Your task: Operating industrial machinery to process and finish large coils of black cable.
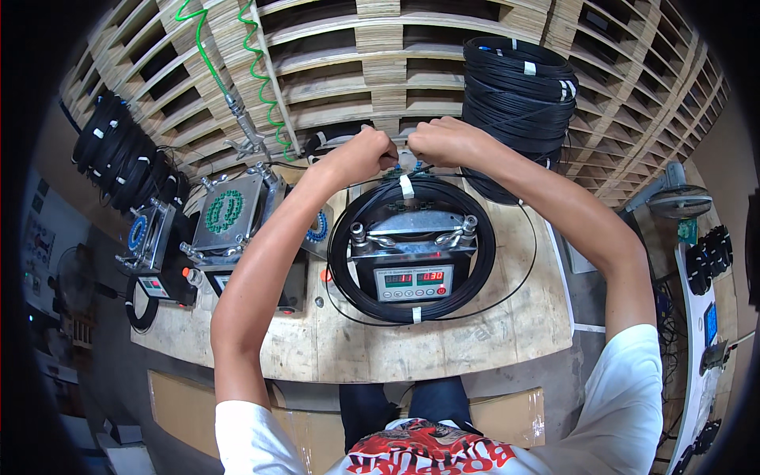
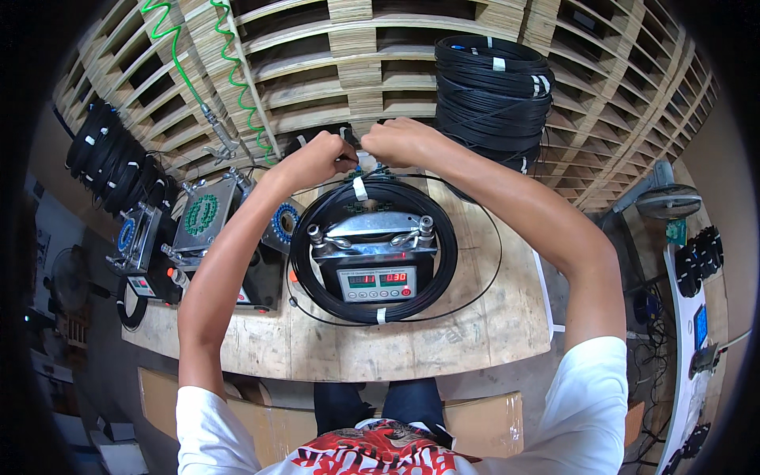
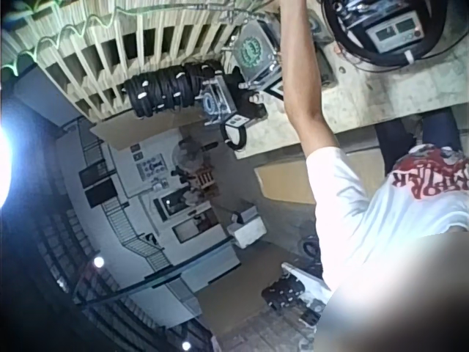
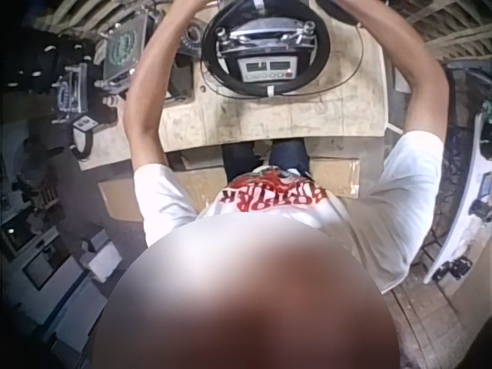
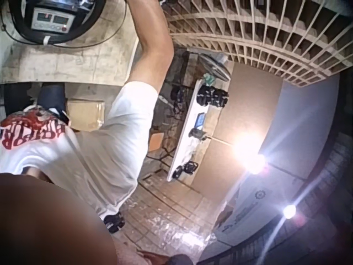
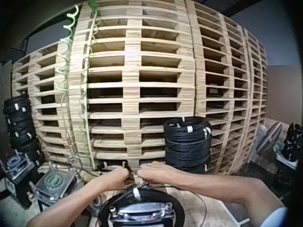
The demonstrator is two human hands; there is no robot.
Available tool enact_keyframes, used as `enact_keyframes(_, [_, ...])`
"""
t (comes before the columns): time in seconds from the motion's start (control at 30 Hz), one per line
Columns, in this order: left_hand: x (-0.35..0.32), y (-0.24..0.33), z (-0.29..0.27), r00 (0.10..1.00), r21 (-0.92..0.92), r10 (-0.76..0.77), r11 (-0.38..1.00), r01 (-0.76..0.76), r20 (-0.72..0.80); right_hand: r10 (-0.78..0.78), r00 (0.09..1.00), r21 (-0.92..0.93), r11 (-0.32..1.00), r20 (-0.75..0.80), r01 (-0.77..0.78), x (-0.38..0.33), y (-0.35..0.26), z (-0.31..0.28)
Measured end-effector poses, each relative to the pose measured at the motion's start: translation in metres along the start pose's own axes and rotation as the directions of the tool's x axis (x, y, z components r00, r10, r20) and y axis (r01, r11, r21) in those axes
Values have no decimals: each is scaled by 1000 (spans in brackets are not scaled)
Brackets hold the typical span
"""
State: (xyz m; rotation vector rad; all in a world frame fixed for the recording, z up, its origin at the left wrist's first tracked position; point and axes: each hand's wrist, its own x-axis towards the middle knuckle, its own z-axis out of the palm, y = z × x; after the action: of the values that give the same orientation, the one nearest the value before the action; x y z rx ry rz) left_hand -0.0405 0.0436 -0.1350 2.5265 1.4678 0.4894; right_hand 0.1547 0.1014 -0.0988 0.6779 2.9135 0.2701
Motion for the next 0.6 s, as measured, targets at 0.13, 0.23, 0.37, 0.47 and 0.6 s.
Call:
enact_keyframes(0.13, [-3,2,3,999,8,31,999,-31,-17,-7,1000,57,998,4,7,-2,1,-3])
enact_keyframes(0.23, [-4,0,5,999,-5,24,1000,-24,-35,-10,1000,94,996,17,9,-2,0,-3])
enact_keyframes(0.37, [-7,1,6,999,5,-26,1000,26,-35,-21,999,-14,1000,32,21,0,-7,-5])
enact_keyframes(0.47, [-7,1,9,998,-11,3,1000,-3,-69,-29,998,-82,996,52,33,10,-13,-5])
enact_keyframes(0.6, [-11,5,10,996,-5,-14,1000,14,-88,-31,998,-60,998,54,34,15,-21,-6])
